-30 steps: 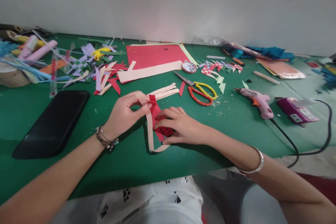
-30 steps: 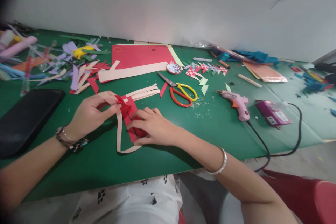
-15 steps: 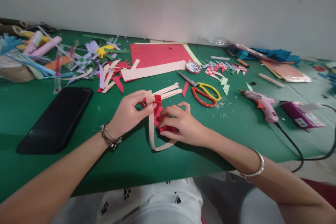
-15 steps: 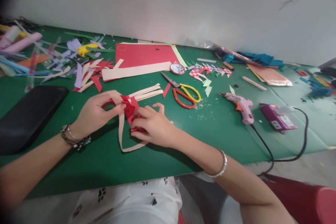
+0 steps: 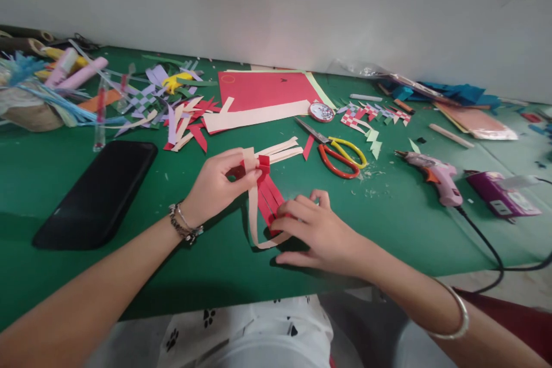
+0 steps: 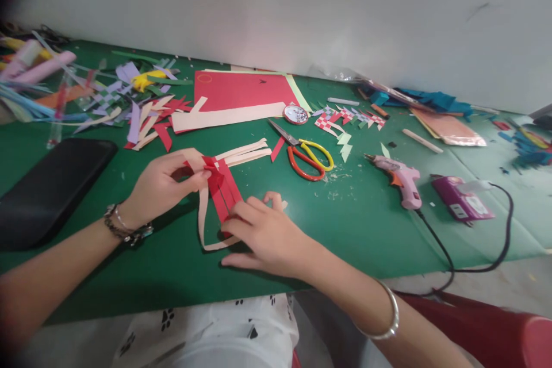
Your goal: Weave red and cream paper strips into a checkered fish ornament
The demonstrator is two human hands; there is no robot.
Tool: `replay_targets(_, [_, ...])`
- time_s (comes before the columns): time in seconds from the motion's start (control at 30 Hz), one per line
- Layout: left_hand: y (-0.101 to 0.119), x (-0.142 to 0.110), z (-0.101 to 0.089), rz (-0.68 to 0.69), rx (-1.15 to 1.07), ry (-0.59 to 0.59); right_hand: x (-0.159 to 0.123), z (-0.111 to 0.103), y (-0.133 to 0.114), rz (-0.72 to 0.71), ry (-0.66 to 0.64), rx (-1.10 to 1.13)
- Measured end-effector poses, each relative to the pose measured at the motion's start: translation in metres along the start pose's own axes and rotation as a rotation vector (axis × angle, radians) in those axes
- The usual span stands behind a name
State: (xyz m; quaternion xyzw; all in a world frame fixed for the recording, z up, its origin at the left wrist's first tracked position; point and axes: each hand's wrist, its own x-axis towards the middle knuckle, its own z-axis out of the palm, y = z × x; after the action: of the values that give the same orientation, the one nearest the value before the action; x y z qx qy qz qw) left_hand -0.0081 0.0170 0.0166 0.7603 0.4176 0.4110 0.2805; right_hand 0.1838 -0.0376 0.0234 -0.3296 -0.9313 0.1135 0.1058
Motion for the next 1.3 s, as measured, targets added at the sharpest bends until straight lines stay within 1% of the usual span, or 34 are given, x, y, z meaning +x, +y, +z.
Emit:
replay_targets(0.1, [-0.001, 0.0, 0.001, -0.011, -0.031, -0.007, -0.002, 0.01, -0.006, -0.027, 0.052, -0.123])
replay_targets(0.17, [-0.001, -0.001, 0.001, -0.022, -0.036, -0.003, -0.002, 0.013, -0.008, -0.024, 0.082, -0.179])
replay_targets(0.37, [-0.001, 0.0, 0.001, -0.034, -0.06, 0.001, -0.001, 0.006, -0.007, 0.069, 0.175, -0.199])
replay_targets(0.47, [-0.001, -0.001, 0.001, -0.022, -0.061, -0.002, 0.001, 0.005, -0.004, 0.08, 0.181, -0.252])
replay_targets(0.57, [-0.003, -0.001, 0.001, -0.001, -0.05, -0.004, 0.006, 0.007, -0.002, 0.072, 0.151, -0.263])
replay_targets(0.67, [-0.004, -0.001, 0.0, 0.017, -0.039, -0.01, 0.009, 0.007, 0.0, 0.072, 0.109, -0.222])
replay_targets(0.97, [-0.005, -0.001, 0.001, 0.038, -0.015, -0.005, 0.004, 0.0, 0.007, 0.116, -0.037, 0.035])
replay_targets(1.1, [-0.006, -0.002, 0.001, 0.032, -0.034, -0.015, 0.007, -0.003, 0.011, 0.139, -0.065, 0.06])
replay_targets(1.23, [-0.005, -0.002, 0.0, 0.017, -0.03, -0.01, 0.012, -0.009, 0.012, 0.128, -0.14, 0.106])
replay_targets(1.3, [-0.004, -0.001, -0.001, 0.004, -0.029, -0.009, 0.014, -0.011, 0.012, 0.137, -0.157, 0.135])
